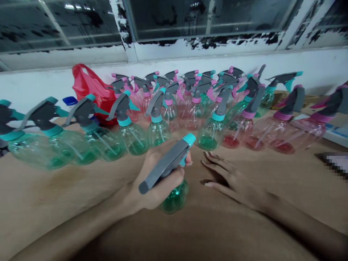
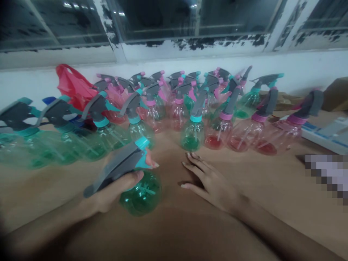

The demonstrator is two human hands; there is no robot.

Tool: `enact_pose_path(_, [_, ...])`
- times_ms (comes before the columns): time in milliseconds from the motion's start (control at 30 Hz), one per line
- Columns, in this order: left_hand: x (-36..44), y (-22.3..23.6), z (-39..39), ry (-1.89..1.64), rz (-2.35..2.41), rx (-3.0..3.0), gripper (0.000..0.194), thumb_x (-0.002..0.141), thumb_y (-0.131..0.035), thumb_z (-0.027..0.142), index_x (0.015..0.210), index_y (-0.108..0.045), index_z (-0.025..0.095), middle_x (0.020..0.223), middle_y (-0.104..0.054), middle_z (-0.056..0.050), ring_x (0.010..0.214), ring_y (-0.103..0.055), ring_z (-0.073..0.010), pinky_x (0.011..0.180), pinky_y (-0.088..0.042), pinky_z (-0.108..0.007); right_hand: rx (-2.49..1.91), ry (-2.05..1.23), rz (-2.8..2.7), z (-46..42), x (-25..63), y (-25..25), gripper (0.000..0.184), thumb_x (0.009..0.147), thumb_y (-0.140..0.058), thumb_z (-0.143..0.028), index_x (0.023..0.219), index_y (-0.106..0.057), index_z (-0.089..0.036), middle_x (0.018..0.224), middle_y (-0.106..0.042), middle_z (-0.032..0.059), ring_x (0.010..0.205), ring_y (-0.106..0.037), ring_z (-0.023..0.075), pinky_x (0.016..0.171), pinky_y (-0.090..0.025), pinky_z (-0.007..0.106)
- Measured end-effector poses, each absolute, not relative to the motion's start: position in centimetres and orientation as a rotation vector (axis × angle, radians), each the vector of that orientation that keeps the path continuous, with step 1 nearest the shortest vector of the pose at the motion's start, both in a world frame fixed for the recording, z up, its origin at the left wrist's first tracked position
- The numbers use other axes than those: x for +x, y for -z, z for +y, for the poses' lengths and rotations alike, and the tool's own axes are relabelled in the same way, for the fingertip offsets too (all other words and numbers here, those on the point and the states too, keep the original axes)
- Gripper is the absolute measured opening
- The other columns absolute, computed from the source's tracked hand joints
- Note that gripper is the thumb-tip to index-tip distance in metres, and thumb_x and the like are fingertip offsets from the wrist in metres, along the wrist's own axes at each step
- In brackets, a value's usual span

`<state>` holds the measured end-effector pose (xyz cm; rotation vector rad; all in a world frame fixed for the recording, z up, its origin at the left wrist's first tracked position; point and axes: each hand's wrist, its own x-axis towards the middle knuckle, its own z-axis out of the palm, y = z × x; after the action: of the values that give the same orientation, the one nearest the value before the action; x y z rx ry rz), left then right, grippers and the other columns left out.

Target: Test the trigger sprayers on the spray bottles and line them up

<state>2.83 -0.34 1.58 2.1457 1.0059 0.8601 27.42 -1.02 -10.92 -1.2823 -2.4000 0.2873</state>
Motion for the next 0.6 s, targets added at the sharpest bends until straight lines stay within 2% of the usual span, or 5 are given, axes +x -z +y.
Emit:
enact_pose_path(133, [3.32,-1.35,-0.34,-0.966,1.033,2.1,0.029,0.067,-0.047,0.018,0.09,-0.062,0.028,0.081,-0.063,-0.002,0.069,-0.06,-0.0192,0.068,-0.051,-0.032,-1.302,-0.29,-2.424,-1.04,27.42,10.8,0.059,0.086,-0.048,-0.048,0.139,-0.032,-0.026,0.147,-0.03,0.0061,0.134,-0.026,0.0255,0.105,-0.032,0.05])
enact_pose_path(367, [3.37,-0.87,-0.22,-0.945,1.078,2.13,0.032,0.072,-0.048,0.022,0.101,-0.06,0.029,0.077,-0.061,-0.001,0.07,-0.061,-0.0206,0.067,-0.052,-0.034,-1.261,-0.284,-2.404,-0.82,27.62,11.23,0.059,0.085,-0.05,-0.046,0.138,-0.033,-0.028,0.147,-0.03,0.0053,0.134,-0.026,0.0265,0.105,-0.033,0.051])
enact_pose_path(600, [3.25,-0.64,-0.31,-0.95,1.079,2.124,0.034,0.075,-0.048,0.022,0.106,-0.058,0.03,0.08,-0.061,-0.001,0.056,-0.055,-0.0161,0.063,-0.052,-0.032,-1.277,-0.281,-2.42,-0.96,27.49,11.01,0.058,0.087,-0.048,-0.046,0.139,-0.031,-0.028,0.147,-0.03,0.006,0.134,-0.026,0.0256,0.105,-0.032,0.052])
